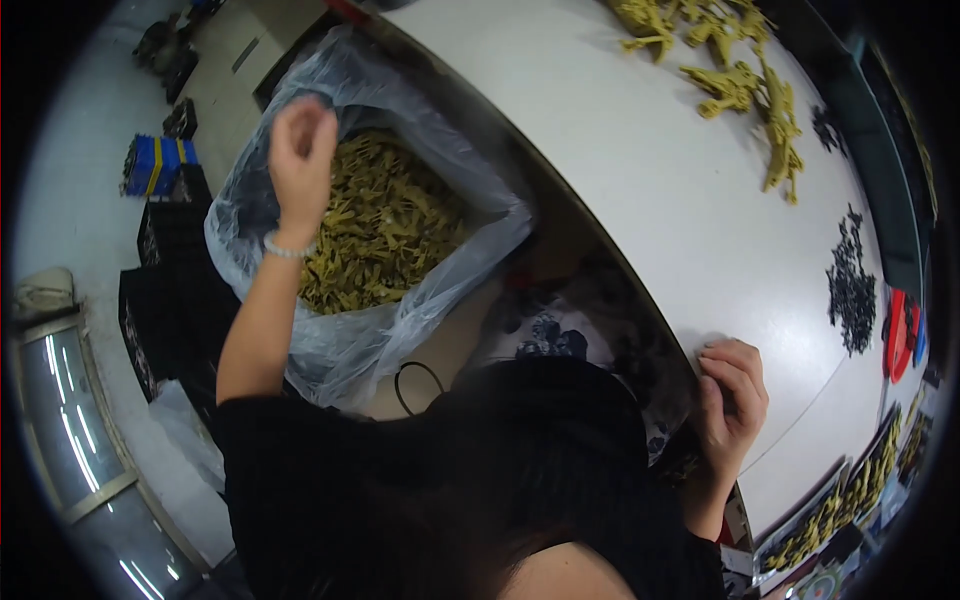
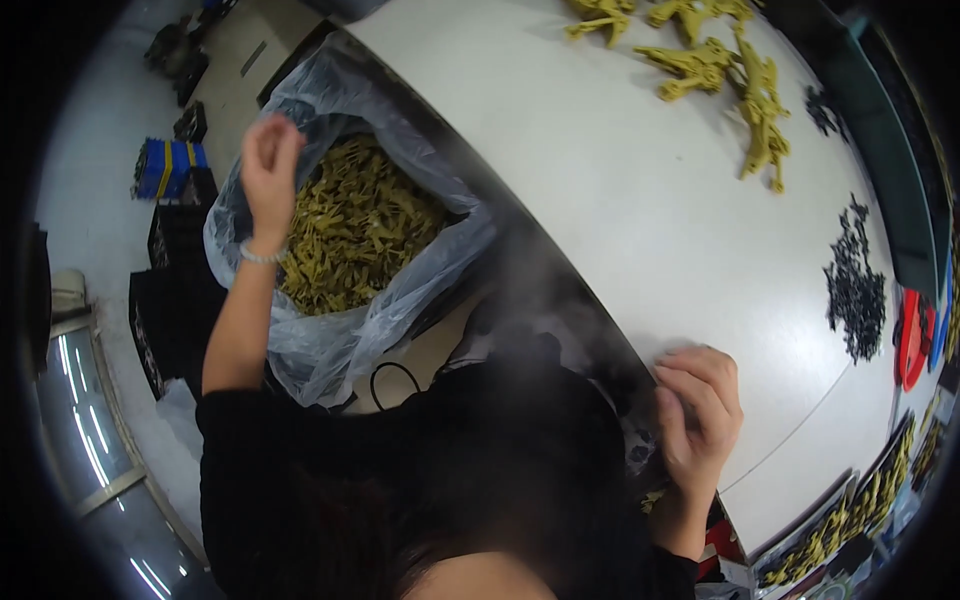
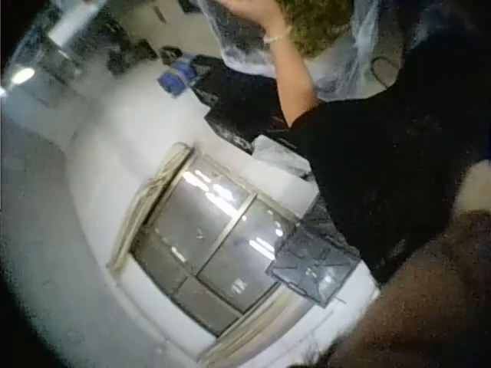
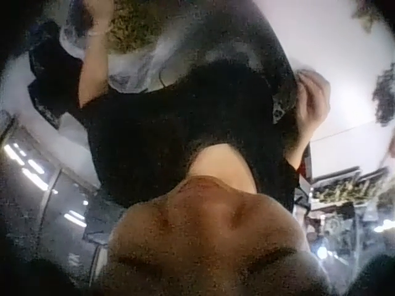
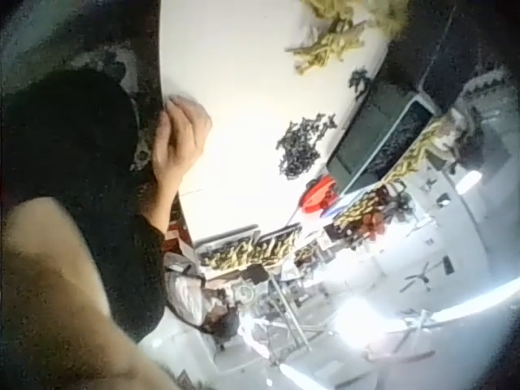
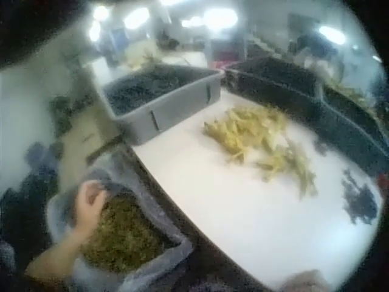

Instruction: The person assembles a toy motorcycle by hand, connecting toy wheels to a toy motorcycle frame.

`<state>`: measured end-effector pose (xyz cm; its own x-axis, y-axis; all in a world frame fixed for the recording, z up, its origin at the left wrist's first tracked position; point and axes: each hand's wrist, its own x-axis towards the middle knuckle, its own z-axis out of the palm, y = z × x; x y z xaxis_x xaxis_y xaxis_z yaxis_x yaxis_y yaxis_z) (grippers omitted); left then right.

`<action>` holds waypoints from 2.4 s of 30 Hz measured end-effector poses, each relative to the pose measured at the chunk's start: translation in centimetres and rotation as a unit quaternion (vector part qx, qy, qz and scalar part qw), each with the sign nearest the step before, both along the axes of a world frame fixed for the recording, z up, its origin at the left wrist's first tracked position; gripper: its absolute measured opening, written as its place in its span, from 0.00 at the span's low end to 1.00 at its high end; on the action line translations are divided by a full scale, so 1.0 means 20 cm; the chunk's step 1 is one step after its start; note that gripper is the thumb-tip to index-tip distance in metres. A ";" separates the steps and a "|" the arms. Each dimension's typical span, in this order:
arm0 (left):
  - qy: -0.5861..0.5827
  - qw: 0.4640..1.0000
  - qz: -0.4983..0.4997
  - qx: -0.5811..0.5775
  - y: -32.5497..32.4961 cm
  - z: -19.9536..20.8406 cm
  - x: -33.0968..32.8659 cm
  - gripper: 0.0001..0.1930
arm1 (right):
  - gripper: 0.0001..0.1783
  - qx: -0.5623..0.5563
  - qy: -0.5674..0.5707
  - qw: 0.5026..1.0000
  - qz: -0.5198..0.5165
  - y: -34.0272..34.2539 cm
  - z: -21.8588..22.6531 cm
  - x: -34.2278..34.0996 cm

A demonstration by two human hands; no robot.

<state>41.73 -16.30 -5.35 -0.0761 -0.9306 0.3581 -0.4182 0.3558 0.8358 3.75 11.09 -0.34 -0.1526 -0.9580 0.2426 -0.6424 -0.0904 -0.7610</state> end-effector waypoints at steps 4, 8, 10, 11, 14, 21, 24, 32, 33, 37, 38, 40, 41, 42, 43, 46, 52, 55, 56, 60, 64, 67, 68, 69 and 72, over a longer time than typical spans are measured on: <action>-0.422 0.895 -0.083 0.121 0.28 -0.45 0.41 0.30 | 0.07 0.007 -0.006 1.000 0.012 -0.02 0.00 0.02; -0.667 0.665 -0.282 0.185 0.36 -0.69 0.33 0.43 | 0.06 0.019 0.011 1.000 0.003 -0.01 0.00 0.02; -0.694 0.648 -0.291 0.117 0.33 -0.89 0.37 0.44 | 0.06 0.020 0.012 1.000 -0.003 -0.01 0.00 0.01; -0.716 0.630 -0.296 0.053 0.31 -0.93 0.36 0.46 | 0.06 0.016 0.012 1.000 -0.005 -0.01 0.00 0.02; -0.724 0.614 -0.315 0.010 0.23 -1.03 0.31 0.48 | 0.05 0.012 0.017 1.000 -0.012 -0.02 0.00 0.02; -0.718 0.561 -0.404 0.084 0.08 -0.94 0.16 0.56 | 0.05 0.018 0.017 0.999 -0.027 -0.03 -0.01 0.03; -0.706 0.579 -0.405 0.039 0.10 -0.98 0.19 0.51 | 0.05 0.020 0.017 0.999 -0.031 -0.02 -0.01 0.03; -0.717 0.587 -0.375 0.032 0.17 -1.04 0.26 0.36 | 0.05 0.019 0.023 0.999 -0.027 -0.02 -0.01 0.02; -0.713 0.605 -0.354 -0.016 0.17 -1.05 0.27 0.34 | 0.05 0.021 0.024 0.999 -0.029 -0.02 -0.01 0.02; -0.694 0.624 -0.356 -0.046 0.17 -1.08 0.28 0.31 | 0.05 0.018 0.021 0.999 -0.034 -0.02 -0.01 0.03; -0.696 0.625 -0.352 -0.042 0.19 -1.09 0.28 0.30 | 0.05 0.017 0.023 0.999 -0.029 -0.02 -0.01 0.03; -0.697 0.626 -0.348 -0.040 0.22 -1.10 0.31 0.28 | 0.05 0.014 0.029 0.999 -0.026 -0.02 -0.01 0.03; -0.707 0.607 -0.363 -0.017 0.24 -1.09 0.34 0.26 | 0.05 0.015 0.030 0.999 -0.023 -0.02 -0.01 0.03; -0.716 0.587 -0.377 0.007 0.25 -1.09 0.36 0.24 | 0.05 0.016 0.032 0.999 -0.019 -0.02 -0.01 0.03; -0.716 0.587 -0.377 0.006 0.26 -1.09 0.37 0.24 | 0.05 0.015 0.032 0.999 -0.020 -0.02 -0.01 0.02; -0.730 0.568 -0.380 0.019 0.28 -1.06 0.38 0.21 | 0.05 0.015 0.027 0.999 -0.022 -0.02 -0.01 0.04; -0.739 0.569 -0.361 -0.012 0.29 -1.06 0.36 0.19 | 0.04 0.015 0.028 0.999 -0.028 -0.02 -0.01 0.03; -0.758 0.548 -0.353 -0.018 0.30 -1.10 0.35 0.17 | 0.05 0.013 0.025 0.999 -0.027 -0.02 -0.01 0.04; -0.764 0.530 -0.368 0.004 0.30 -1.11 0.34 0.15 | 0.05 0.010 0.028 0.999 -0.025 -0.02 -0.02 0.03; -0.728 0.580 -0.366 0.006 0.34 -1.07 0.39 0.14 | 0.05 -0.002 0.055 0.998 -0.013 -0.01 -0.02 0.04; -0.743 0.566 -0.357 0.016 0.31 -1.15 0.40 0.15 | 0.05 0.004 0.038 0.999 -0.018 -0.02 -0.01 0.04; -0.750 0.538 -0.385 -0.015 0.29 -1.15 0.38 0.15 | 0.05 0.006 0.035 0.999 -0.024 -0.02 -0.02 0.03; -0.766 0.520 -0.377 -0.013 0.29 -1.14 0.36 0.15 | 0.05 0.005 0.039 0.999 -0.024 -0.02 -0.02 0.03; -0.783 0.500 -0.370 -0.012 0.29 -1.13 0.34 0.15 | 0.05 0.005 0.044 0.999 -0.024 -0.02 -0.02 0.03; -0.741 0.548 -0.389 -0.022 0.33 -1.18 0.41 0.14 | 0.05 0.007 0.037 0.999 -0.024 -0.01 -0.02 0.03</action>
